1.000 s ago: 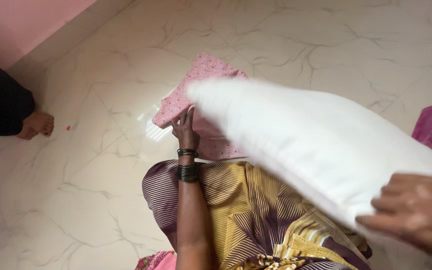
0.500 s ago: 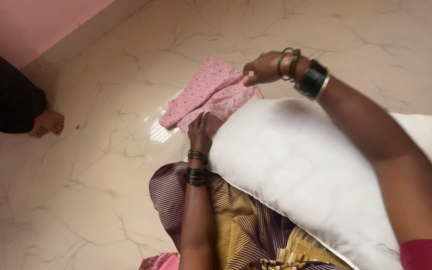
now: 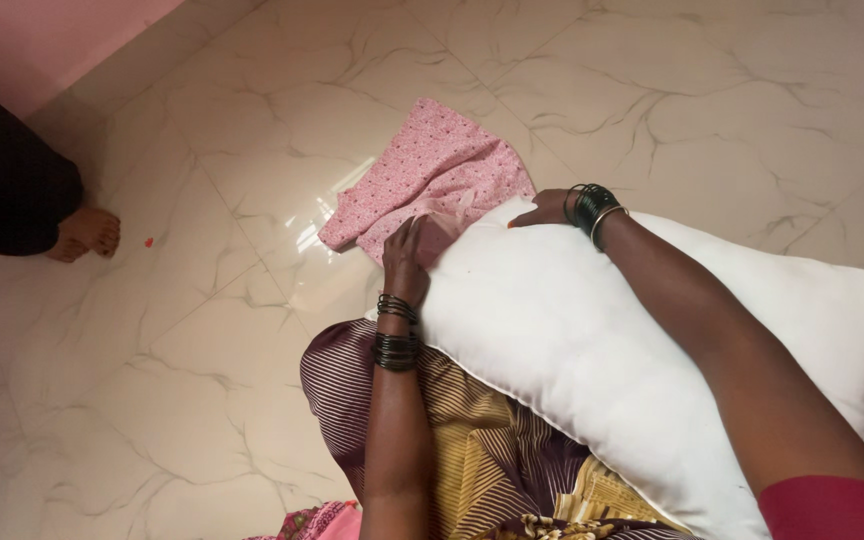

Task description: The person inserts white pillow inserts into three different patterned pillowcases one by one. They smooth the covers and adjust the pillows after each insertion.

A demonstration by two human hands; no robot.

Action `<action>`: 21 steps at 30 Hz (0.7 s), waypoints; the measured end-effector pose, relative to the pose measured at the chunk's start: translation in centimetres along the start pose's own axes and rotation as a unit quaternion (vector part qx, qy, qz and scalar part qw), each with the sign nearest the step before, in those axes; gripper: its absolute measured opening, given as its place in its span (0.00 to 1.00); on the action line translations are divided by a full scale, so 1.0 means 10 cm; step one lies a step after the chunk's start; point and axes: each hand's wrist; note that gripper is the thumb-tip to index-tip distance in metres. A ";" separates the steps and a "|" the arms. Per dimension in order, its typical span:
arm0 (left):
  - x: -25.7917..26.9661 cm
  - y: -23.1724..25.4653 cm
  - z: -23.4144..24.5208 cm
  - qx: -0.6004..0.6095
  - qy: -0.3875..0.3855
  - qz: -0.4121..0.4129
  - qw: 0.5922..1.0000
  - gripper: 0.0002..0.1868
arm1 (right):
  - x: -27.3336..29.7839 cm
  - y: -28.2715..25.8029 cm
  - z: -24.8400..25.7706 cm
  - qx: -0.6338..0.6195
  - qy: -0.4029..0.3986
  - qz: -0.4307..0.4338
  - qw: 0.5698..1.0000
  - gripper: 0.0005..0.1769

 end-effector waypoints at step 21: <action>0.01 1.08 0.20 0.102 -0.112 -0.208 0.966 0.46 | 0.11 -0.53 -0.68 -0.090 -0.046 0.455 0.885 0.22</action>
Point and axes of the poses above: each hand's wrist, its own x-axis away from the middle knuckle, its own z-axis out of the back of the hand, y = z × x, and after that the axes turned 2 degrees about y, right-handed
